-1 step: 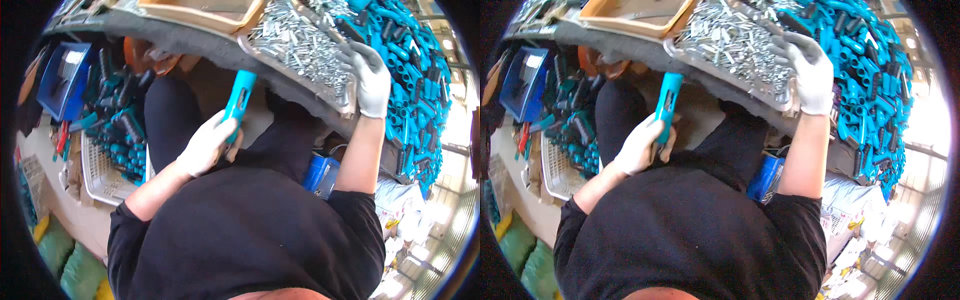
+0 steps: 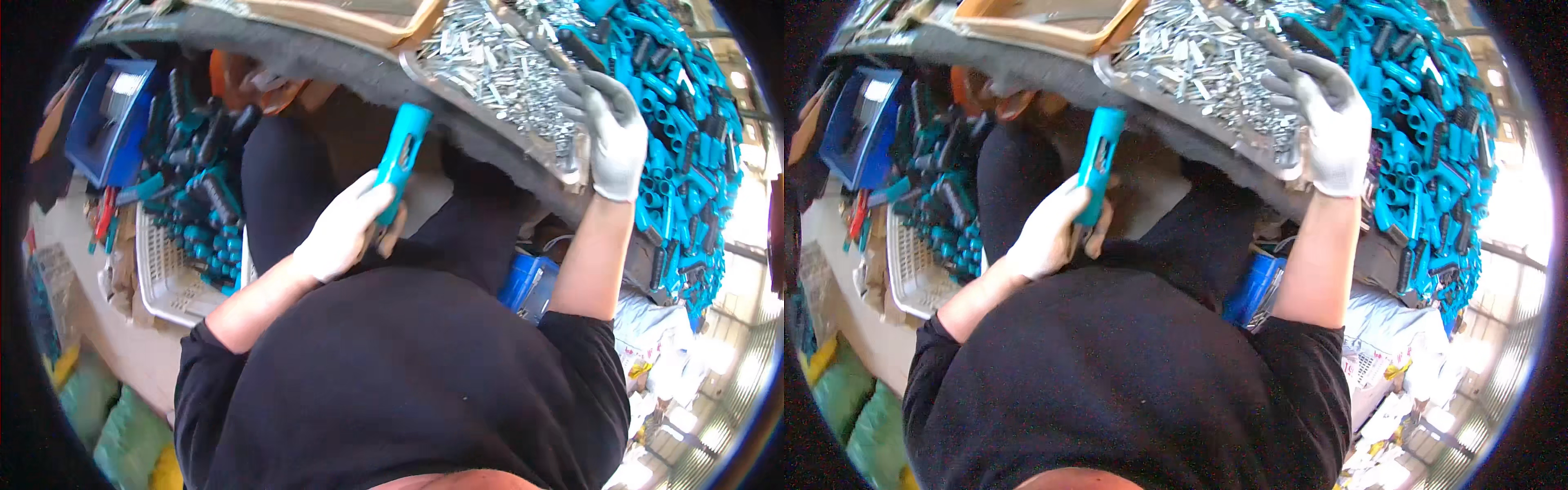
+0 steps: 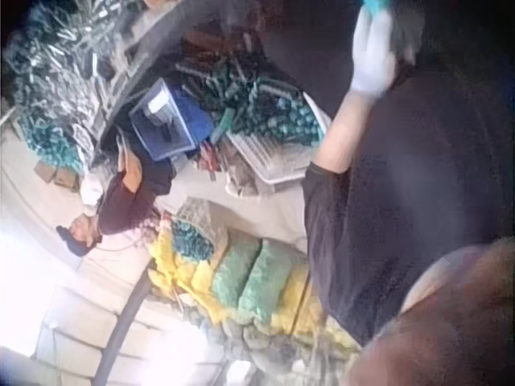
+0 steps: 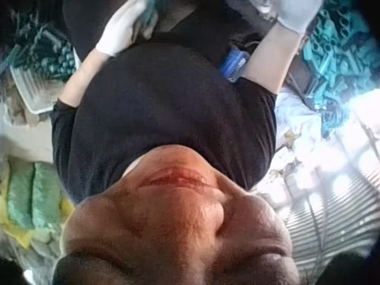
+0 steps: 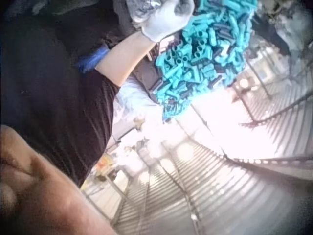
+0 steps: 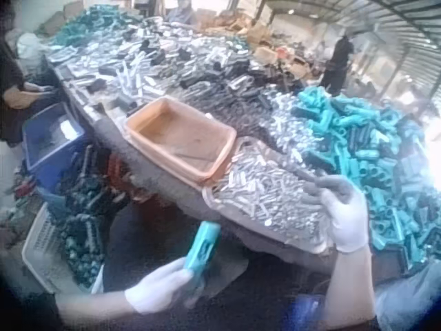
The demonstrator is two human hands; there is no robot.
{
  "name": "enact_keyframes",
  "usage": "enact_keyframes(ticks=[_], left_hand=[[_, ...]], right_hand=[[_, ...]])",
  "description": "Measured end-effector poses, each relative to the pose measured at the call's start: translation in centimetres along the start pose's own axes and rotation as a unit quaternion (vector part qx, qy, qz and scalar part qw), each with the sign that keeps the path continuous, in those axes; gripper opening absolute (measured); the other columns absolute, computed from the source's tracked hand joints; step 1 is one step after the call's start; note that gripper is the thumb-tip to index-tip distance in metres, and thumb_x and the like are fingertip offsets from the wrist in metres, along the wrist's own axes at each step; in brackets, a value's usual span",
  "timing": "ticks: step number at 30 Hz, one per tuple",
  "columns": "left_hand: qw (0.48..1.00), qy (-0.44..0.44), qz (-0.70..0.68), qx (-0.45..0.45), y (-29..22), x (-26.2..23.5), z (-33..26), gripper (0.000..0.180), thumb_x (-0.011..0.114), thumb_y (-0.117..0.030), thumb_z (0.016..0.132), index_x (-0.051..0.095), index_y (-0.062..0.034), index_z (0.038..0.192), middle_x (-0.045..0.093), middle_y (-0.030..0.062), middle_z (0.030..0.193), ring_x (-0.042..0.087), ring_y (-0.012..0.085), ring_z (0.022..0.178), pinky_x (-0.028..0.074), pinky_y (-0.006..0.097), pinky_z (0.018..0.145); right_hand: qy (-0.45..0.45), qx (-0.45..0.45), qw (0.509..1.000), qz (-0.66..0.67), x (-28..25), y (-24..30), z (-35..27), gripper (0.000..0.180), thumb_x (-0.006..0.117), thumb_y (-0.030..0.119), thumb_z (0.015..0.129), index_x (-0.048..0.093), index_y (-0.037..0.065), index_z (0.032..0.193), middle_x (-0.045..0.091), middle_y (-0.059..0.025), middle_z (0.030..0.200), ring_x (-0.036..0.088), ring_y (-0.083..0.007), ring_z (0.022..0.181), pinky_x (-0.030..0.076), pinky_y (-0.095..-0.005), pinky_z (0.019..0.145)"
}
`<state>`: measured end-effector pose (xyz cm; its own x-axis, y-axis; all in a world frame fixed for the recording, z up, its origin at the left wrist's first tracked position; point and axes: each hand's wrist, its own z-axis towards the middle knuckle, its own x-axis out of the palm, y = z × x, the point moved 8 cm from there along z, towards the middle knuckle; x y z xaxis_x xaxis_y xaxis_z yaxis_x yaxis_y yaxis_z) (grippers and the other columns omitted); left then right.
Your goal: The person assembles tools by inserting metal rods and springs into metal sleeves, attaching plastic handles to the assemblies, and fitting the components together by hand.
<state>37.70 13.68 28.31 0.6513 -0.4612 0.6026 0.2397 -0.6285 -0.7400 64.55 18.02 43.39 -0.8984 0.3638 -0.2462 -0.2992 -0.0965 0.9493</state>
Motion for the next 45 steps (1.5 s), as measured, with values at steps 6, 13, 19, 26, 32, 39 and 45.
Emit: enact_keyframes(ticks=[6,13,19,26,32,39,45], left_hand=[[0.996,-0.021,0.077,0.028,-1.9,1.5,0.0,0.034,0.043,-0.028,0.095,0.046,-0.0017,0.116,0.058,0.0090,0.087,0.056,0.0153,0.064,0.045,0.026,0.060],[0.931,-0.149,0.310,0.125,-5.0,2.3,-0.2,0.039,0.064,-0.028,0.085,0.051,-0.0013,0.110,0.060,0.0116,0.085,0.059,0.0153,0.074,0.048,0.030,0.068],[0.898,-0.165,0.331,0.238,-5.8,2.9,-1.1,0.032,0.064,-0.013,0.086,0.049,-0.0006,0.111,0.056,0.0109,0.093,0.055,0.0190,0.082,0.047,0.033,0.077],[0.807,-0.152,0.483,0.303,-7.6,4.4,-2.1,0.035,0.064,-0.007,0.083,0.049,0.0010,0.113,0.057,0.0150,0.095,0.057,0.0236,0.083,0.047,0.033,0.078],[0.801,-0.111,0.499,0.311,-7.0,4.7,-2.2,0.035,0.065,-0.008,0.082,0.049,0.0023,0.111,0.059,0.0158,0.091,0.061,0.0255,0.080,0.049,0.034,0.075],[0.985,0.104,0.136,0.011,-2.8,3.9,-1.3,0.036,0.055,-0.020,0.088,0.043,0.0023,0.114,0.059,0.0137,0.089,0.061,0.0222,0.074,0.052,0.036,0.068],[0.985,0.067,0.156,0.038,-3.8,4.7,-1.2,0.050,0.054,-0.015,0.090,0.034,0.0027,0.132,0.059,0.0159,0.105,0.060,0.0194,0.089,0.050,0.032,0.078]], right_hand=[[0.099,0.108,0.989,0.025,7.5,-0.1,-6.0,0.016,0.061,-0.001,0.086,0.059,-0.004,0.102,0.068,-0.0151,0.099,0.065,-0.0153,0.077,0.052,-0.0246,0.066],[0.140,-0.025,0.990,0.006,11.6,0.2,-7.9,0.015,0.072,-0.003,0.074,0.063,0.002,0.086,0.059,-0.0071,0.088,0.058,-0.0146,0.081,0.047,-0.0255,0.076],[0.140,-0.041,0.989,0.028,12.3,-1.0,-8.3,0.018,0.078,0.008,0.070,0.062,0.007,0.077,0.059,-0.0062,0.084,0.056,-0.0173,0.081,0.045,-0.0294,0.077],[0.205,0.082,0.966,0.136,12.6,-3.2,-9.0,0.033,0.079,0.015,0.076,0.052,0.005,0.092,0.053,0.0001,0.088,0.048,-0.0086,0.085,0.042,-0.0257,0.080],[0.235,0.136,0.950,0.157,12.6,-4.5,-10.0,0.041,0.078,0.015,0.078,0.056,0.004,0.110,0.059,-0.0015,0.100,0.054,-0.0098,0.092,0.046,-0.0275,0.084],[0.309,0.048,0.928,0.204,12.6,-1.2,-9.9,0.065,0.074,0.026,0.082,0.040,0.005,0.134,0.054,-0.0054,0.109,0.052,-0.0136,0.099,0.044,-0.0296,0.087],[0.285,0.059,0.956,0.046,10.2,0.6,-8.8,0.040,0.065,0.023,0.088,0.052,0.008,0.122,0.060,-0.0059,0.092,0.059,-0.0101,0.078,0.050,-0.0269,0.068]])
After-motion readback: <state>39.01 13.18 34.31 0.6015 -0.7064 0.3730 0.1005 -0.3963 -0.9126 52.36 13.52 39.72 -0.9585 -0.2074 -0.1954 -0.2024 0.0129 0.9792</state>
